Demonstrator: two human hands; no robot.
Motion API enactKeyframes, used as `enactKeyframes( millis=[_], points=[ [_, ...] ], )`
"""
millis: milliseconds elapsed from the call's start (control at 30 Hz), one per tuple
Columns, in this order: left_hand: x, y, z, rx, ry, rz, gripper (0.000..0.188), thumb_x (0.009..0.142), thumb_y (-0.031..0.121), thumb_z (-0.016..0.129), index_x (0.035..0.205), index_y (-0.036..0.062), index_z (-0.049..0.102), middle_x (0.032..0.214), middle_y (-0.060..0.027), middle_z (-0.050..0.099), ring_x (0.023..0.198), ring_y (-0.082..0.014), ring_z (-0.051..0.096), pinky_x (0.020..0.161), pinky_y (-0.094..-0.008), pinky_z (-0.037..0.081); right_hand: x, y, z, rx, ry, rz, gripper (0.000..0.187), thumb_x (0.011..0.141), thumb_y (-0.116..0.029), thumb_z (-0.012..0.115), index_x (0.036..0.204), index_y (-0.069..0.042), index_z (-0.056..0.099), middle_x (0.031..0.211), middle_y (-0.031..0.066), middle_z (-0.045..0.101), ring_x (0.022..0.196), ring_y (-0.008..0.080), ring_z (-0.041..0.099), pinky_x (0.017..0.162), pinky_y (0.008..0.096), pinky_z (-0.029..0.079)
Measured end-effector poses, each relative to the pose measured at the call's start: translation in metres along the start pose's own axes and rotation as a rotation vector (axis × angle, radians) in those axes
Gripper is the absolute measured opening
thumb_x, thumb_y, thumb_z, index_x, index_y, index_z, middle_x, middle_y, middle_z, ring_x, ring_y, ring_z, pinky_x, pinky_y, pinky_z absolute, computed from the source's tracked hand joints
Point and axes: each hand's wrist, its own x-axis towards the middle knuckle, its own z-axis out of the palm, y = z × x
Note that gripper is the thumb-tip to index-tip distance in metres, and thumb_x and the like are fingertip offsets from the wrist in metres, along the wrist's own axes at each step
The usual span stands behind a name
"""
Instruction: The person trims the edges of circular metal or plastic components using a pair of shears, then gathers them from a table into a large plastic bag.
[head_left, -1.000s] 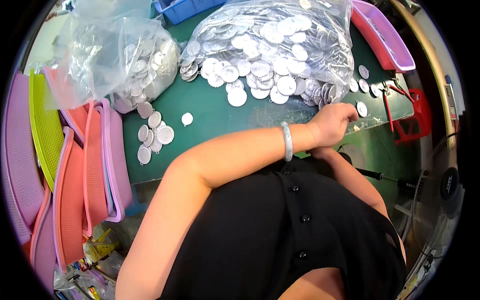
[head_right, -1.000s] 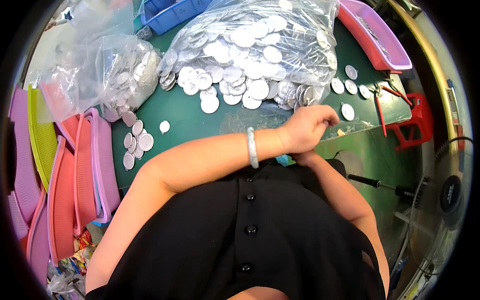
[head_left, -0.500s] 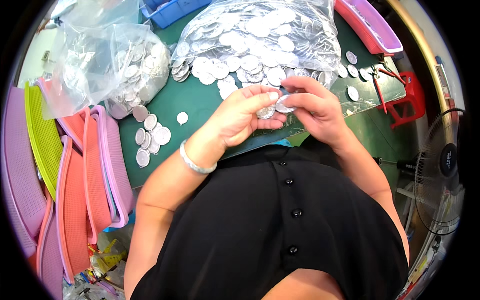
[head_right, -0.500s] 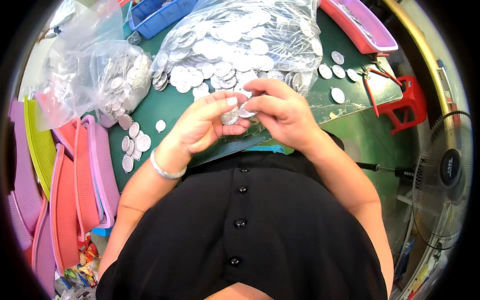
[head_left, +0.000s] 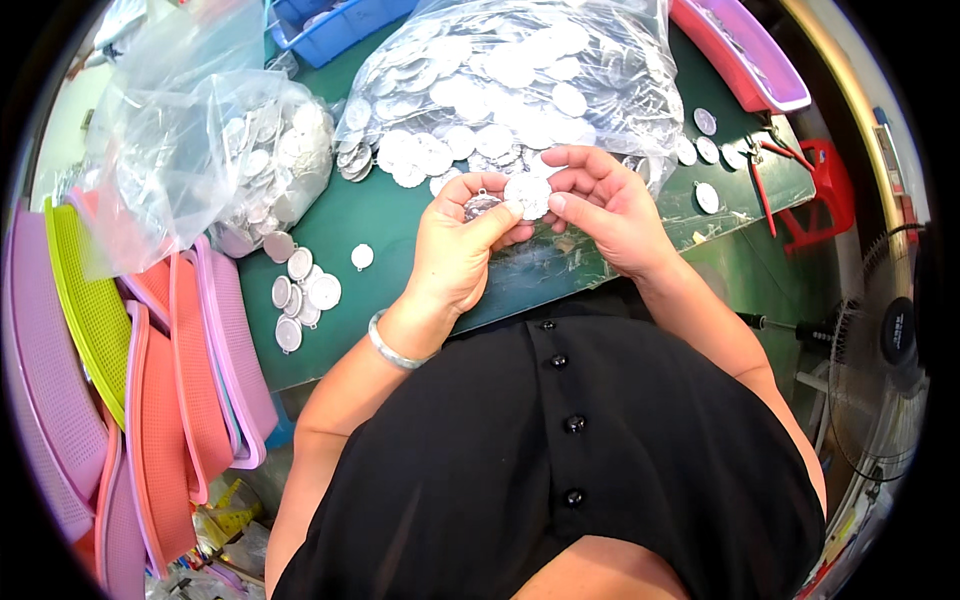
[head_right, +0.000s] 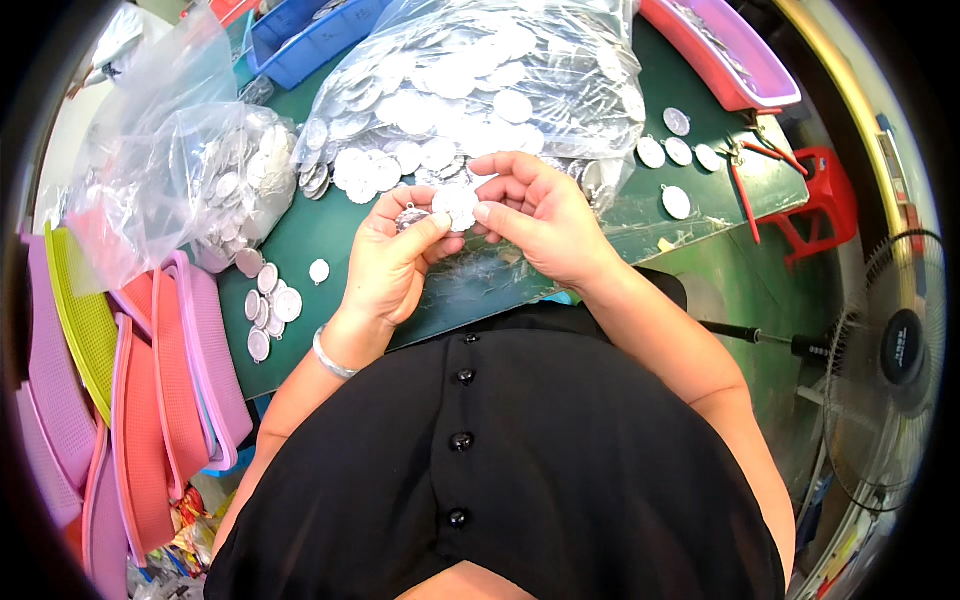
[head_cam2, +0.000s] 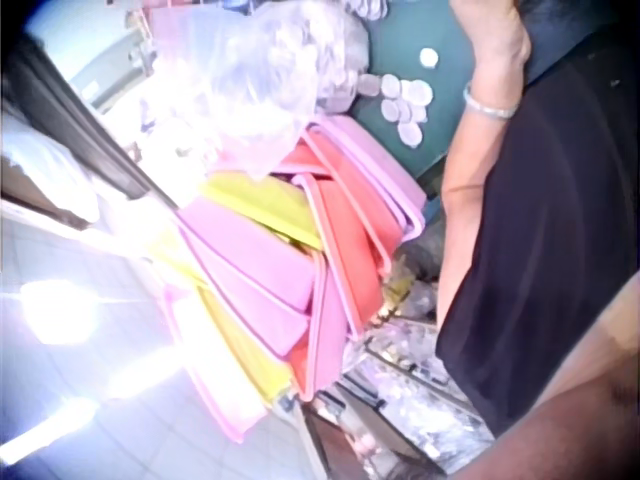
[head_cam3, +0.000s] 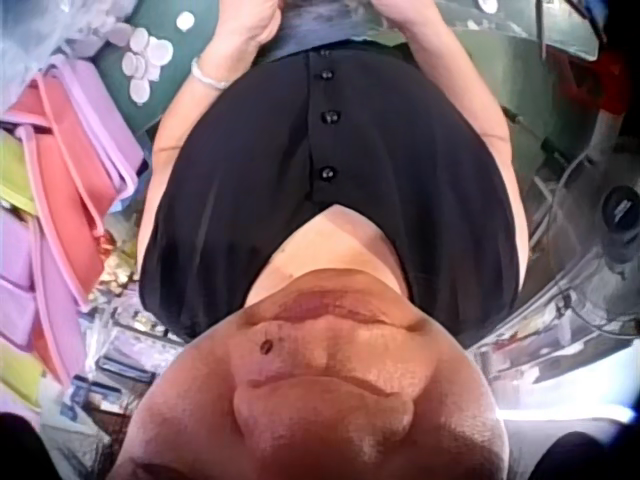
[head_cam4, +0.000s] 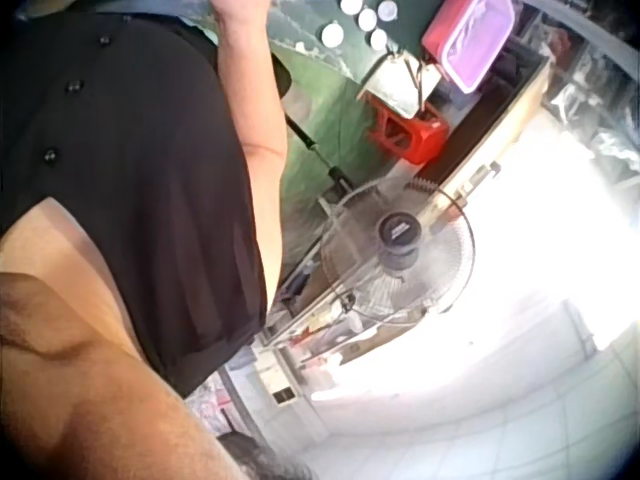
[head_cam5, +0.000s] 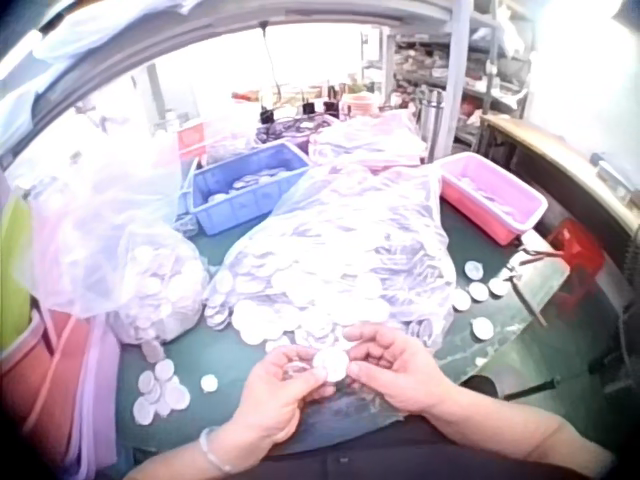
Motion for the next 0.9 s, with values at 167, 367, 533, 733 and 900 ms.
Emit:
enactKeyframes(
  millis=[167, 367, 533, 733, 900],
  points=[
    [0.003, 0.005, 0.008, -0.061, -0.050, -0.088, 0.026, 0.079, -0.003, 0.056, 0.104, -0.0011, 0.048, 0.097, -0.0135, 0.058, 0.082, -0.0188, 0.060, 0.072, -0.0292, 0.053, -0.001, 0.001, -0.007, 0.039, 0.059, 0.016, 0.034, 0.080, -0.002, 0.057, 0.112, 0.002, 0.048, 0.085, 0.0053, 0.059, 0.072, 0.0086, 0.056, 0.062, 0.0206, 0.045],
    [0.004, 0.009, -0.003, -0.252, -0.163, -0.213, 0.031, 0.083, 0.002, 0.043, 0.113, -0.0051, 0.044, 0.105, -0.0183, 0.054, 0.093, -0.0259, 0.057, 0.086, -0.0424, 0.046, 0.001, -0.004, -0.012, -0.021, 0.047, 0.015, 0.032, 0.081, -0.001, 0.055, 0.112, 0.002, 0.048, 0.084, 0.0046, 0.058, 0.071, 0.0080, 0.055, 0.061, 0.0202, 0.044],
    [0.003, 0.014, -0.002, -0.349, -0.155, -0.279, 0.030, 0.085, 0.006, 0.044, 0.112, -0.0051, 0.047, 0.107, -0.0164, 0.053, 0.093, -0.0259, 0.056, 0.087, -0.0448, 0.045, 0.003, -0.008, -0.013, -0.088, 0.010, -0.019, 0.032, 0.082, -0.001, 0.054, 0.112, 0.003, 0.047, 0.083, 0.0037, 0.058, 0.070, 0.0069, 0.053, 0.061, 0.0196, 0.044],
    [0.002, 0.009, 0.008, -0.089, -0.114, -0.173, 0.023, 0.084, 0.005, 0.052, 0.106, 0.0003, 0.053, 0.099, -0.0104, 0.056, 0.088, -0.0187, 0.057, 0.082, -0.0409, 0.049, -0.001, -0.010, -0.012, -0.127, 0.012, -0.031, 0.032, 0.082, -0.001, 0.054, 0.113, 0.002, 0.047, 0.083, 0.0037, 0.058, 0.067, 0.0067, 0.052, 0.060, 0.0196, 0.044],
    [0.004, 0.005, 0.005, -0.017, -0.105, -0.160, 0.017, 0.083, 0.004, 0.054, 0.100, 0.0031, 0.057, 0.096, -0.0072, 0.056, 0.089, -0.0171, 0.057, 0.078, -0.0393, 0.051, -0.003, -0.010, -0.013, -0.107, 0.016, -0.017, 0.031, 0.083, -0.001, 0.053, 0.113, 0.003, 0.047, 0.081, 0.0044, 0.058, 0.065, 0.0075, 0.053, 0.059, 0.0207, 0.045]
  ],
)
